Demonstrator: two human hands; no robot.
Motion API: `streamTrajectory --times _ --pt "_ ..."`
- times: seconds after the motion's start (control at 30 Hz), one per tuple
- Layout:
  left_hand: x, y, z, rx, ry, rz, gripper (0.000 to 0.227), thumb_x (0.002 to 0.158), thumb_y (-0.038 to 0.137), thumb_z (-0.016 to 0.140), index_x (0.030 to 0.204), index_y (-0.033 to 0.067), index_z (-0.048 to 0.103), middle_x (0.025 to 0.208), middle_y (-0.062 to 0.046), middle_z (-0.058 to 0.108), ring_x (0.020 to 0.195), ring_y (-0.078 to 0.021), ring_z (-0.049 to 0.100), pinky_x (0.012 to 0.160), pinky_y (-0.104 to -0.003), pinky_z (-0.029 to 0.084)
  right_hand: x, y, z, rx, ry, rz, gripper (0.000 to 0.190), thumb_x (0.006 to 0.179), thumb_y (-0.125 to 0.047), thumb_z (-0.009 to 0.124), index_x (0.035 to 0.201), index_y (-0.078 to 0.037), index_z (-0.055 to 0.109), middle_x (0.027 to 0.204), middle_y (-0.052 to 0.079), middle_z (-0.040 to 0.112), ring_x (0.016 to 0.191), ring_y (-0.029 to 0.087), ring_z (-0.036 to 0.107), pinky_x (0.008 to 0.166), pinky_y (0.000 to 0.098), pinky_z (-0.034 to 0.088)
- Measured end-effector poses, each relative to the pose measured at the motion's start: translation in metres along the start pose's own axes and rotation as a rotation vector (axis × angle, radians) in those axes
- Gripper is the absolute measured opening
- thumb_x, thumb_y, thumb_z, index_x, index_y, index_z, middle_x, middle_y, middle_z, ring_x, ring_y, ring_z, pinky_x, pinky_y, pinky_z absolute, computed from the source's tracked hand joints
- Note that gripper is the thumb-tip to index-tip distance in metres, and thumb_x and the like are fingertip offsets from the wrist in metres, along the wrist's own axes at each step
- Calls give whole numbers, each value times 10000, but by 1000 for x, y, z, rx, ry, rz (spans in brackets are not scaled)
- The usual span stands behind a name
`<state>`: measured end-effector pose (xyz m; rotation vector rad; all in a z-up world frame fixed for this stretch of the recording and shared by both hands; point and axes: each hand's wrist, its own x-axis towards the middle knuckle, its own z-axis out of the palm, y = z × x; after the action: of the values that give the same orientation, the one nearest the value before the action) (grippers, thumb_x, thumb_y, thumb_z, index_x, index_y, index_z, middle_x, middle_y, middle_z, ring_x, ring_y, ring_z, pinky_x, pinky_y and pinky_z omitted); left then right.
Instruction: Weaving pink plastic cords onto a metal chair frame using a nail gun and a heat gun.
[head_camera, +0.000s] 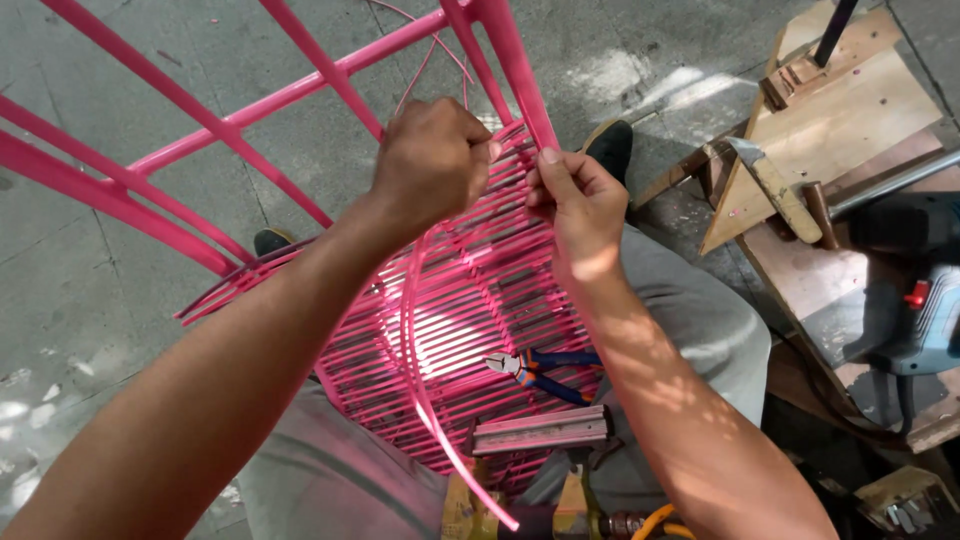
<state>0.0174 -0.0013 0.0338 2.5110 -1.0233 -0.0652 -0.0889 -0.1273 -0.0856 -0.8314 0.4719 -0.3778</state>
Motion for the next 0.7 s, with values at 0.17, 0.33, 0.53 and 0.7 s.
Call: streamTrajectory --times 0.17,0.33,0.53,0.7 --pt "4 10 5 109 -124 -25 183 880 166 702 746 71 781 697 -197 703 648 -378 702 667 -509 562 0 0 -6 -19 -7 -41 174 995 -172 722 958 -3 704 824 49 700 678 95 612 622 242 526" --pt "0 -1 15 358 -76 249 182 848 167 719 739 21 720 708 -188 685 657 -377 702 561 -514 553 4 -3 -2 -39 -46 -100 173 998 -164 720 967 5 700 829 53 703 683 95 608 629 245 512" --pt "5 11 11 295 -185 24 158 863 152 701 845 -5 708 753 -199 673 704 -370 721 616 -497 574 4 0 -8 -61 -57 -71 174 1002 -159 714 960 9 700 821 50 701 670 91 601 621 244 504" --pt "5 13 10 203 -123 -48 176 866 202 714 760 63 742 783 -199 695 719 -397 718 653 -530 558 -15 -2 -11 -143 -40 -44 150 997 -141 699 928 -7 709 789 37 684 636 83 588 583 242 495"
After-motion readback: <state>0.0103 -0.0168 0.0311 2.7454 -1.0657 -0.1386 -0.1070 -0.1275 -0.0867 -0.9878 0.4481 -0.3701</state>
